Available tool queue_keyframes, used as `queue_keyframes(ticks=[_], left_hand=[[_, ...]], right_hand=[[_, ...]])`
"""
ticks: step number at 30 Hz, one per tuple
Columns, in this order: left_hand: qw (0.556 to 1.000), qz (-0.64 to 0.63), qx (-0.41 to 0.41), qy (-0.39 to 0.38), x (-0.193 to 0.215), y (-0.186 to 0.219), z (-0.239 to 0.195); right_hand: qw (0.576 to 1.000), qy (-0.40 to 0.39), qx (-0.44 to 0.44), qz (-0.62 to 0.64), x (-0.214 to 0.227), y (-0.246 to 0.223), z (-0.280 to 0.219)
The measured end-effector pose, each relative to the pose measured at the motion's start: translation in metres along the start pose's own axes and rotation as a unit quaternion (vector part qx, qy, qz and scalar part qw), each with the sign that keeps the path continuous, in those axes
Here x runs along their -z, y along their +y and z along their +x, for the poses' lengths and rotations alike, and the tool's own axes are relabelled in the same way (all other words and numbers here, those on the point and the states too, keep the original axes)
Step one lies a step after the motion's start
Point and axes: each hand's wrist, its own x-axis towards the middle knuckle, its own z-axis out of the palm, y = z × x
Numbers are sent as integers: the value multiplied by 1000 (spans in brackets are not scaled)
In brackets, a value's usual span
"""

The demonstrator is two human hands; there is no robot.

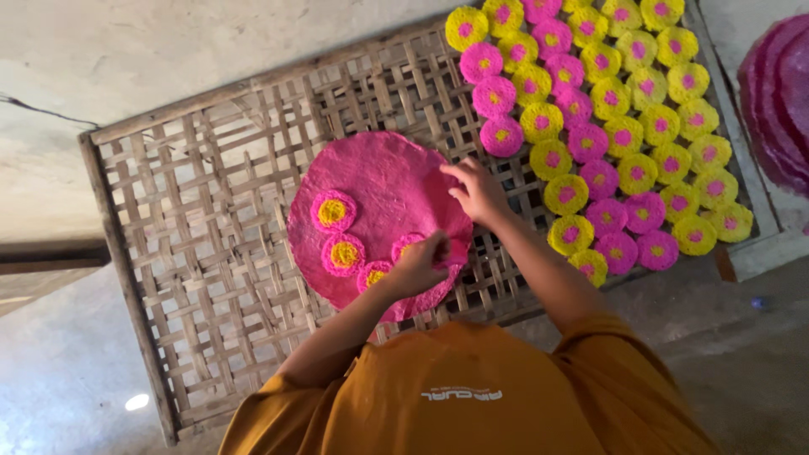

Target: The person arranges small yellow and pink circular decorative items onto a pink circular base placed on a woven mat. They repeatedly pick up the items and place them in rows on the mat, then transfer them to the base, continuing the process throughout the clip.

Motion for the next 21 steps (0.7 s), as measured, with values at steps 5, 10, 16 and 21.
queue_keyframes(ticks=[5,10,16,21], left_hand=[[981,-148,30,122,18,1,-5],[984,-60,-29,165,7,40,11],[992,13,-18,127,18,67,2],[955,275,35,108,29,32,-27]], right_hand=[[939,40,-236,246,7,-15,-46],[759,-77,-303,571,2,-17,-90],[830,88,-355,421,32,51,-63],[844,153,-338,388,47,109,-46]])
